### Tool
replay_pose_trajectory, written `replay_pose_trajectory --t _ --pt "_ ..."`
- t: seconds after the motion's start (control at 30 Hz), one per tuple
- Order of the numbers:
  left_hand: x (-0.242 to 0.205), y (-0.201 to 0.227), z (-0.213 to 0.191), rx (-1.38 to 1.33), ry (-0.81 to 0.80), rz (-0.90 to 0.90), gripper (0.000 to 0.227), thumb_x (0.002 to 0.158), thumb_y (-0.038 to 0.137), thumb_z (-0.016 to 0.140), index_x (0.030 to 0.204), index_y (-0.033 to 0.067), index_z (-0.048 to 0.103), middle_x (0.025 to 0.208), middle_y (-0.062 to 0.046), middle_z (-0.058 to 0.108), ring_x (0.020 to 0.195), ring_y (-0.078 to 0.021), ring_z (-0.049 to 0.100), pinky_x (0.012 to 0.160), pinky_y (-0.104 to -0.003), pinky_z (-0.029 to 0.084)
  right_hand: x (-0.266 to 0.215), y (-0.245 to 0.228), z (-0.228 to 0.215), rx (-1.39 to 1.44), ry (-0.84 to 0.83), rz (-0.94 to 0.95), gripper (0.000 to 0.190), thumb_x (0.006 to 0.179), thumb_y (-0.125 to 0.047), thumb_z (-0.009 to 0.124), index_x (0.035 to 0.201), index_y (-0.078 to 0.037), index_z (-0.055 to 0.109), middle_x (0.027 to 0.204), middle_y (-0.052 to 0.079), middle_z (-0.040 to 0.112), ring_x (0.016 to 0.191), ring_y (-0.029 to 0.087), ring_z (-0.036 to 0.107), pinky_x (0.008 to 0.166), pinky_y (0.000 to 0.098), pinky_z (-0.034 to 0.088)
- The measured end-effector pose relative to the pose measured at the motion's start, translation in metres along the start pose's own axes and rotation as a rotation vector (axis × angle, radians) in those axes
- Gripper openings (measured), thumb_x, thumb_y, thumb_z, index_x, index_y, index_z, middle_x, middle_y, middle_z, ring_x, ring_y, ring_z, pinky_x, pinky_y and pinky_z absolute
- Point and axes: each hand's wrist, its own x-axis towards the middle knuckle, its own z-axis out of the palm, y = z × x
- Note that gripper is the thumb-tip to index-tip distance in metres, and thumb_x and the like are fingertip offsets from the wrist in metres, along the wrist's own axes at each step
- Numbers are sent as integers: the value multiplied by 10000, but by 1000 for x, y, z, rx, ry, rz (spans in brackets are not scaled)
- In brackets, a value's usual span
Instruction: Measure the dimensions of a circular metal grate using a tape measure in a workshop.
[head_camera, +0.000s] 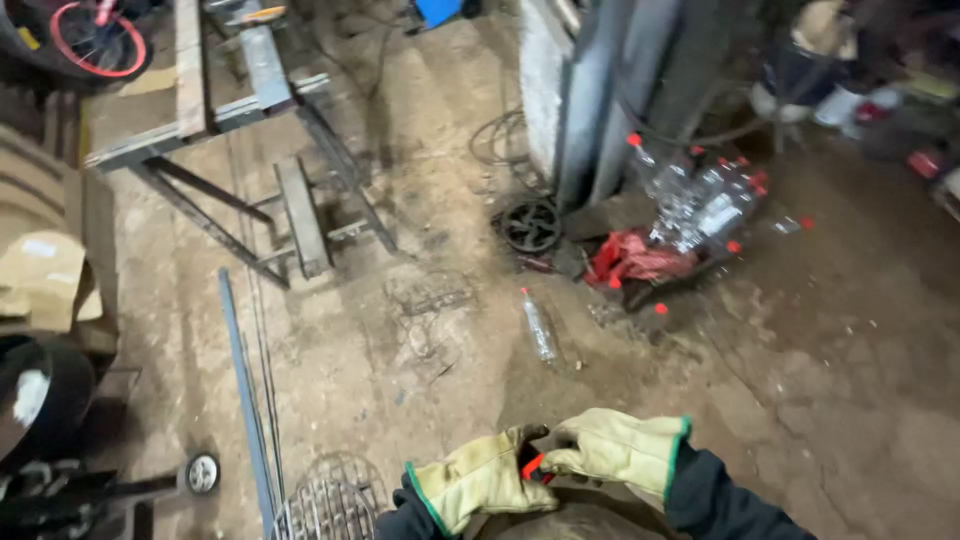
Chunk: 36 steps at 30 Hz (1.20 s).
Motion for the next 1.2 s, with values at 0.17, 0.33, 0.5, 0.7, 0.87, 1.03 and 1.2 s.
replay_pose_trajectory --t 0.17,0.33,0.5,0.7,0.87,1.03,1.2 --pt "4 -8 -45 -43 151 -125 792 758 383 830 1405 28 544 1128 -104 732 1042 -228 715 878 -363 577 88 9 -34 19 -276 -182 430 918 -518 629 1112 -154 755 957 140 751 892 360 711 762 464 549" --pt "20 -53 -108 -87 281 -157 777 789 383 812 1418 26 527 1129 -116 720 1053 -241 713 901 -361 571 201 25 -55 -78 -458 -218 467 947 -551 604 1099 -137 755 958 168 736 870 366 709 761 465 547" --pt "50 -82 -215 -33 384 -197 759 818 394 785 1424 36 503 1130 -127 710 1056 -263 708 907 -362 567 321 22 -97 -22 -429 -343 476 958 -536 618 1088 -96 744 969 192 737 912 389 686 759 482 530" --pt "115 -125 -354 158 297 -124 602 893 337 693 1371 27 497 1150 -145 708 1118 -295 683 960 -371 538 429 -22 -192 42 -426 -114 433 925 -502 605 1031 -106 746 914 170 749 853 358 734 752 461 551" --pt "167 -121 -471 74 150 97 507 974 262 575 1434 55 522 1399 -139 645 1320 -273 598 1141 -338 416 534 32 -217 -4 -321 -159 438 950 -494 609 970 -78 745 890 190 732 847 387 704 726 481 529" --pt "232 -135 -584 367 207 -15 609 914 288 675 1441 63 470 1434 -172 570 1330 -293 532 1099 -329 422 640 50 -292 -7 -260 -234 438 939 -485 633 956 -61 745 877 204 726 838 398 704 720 480 538" --pt "299 -121 -714 114 409 87 756 873 262 699 1517 5 398 1379 -182 650 1210 -281 672 991 -320 546 758 66 -392 17 -393 -14 400 925 -464 635 1050 -96 732 893 168 750 844 342 730 738 456 555"
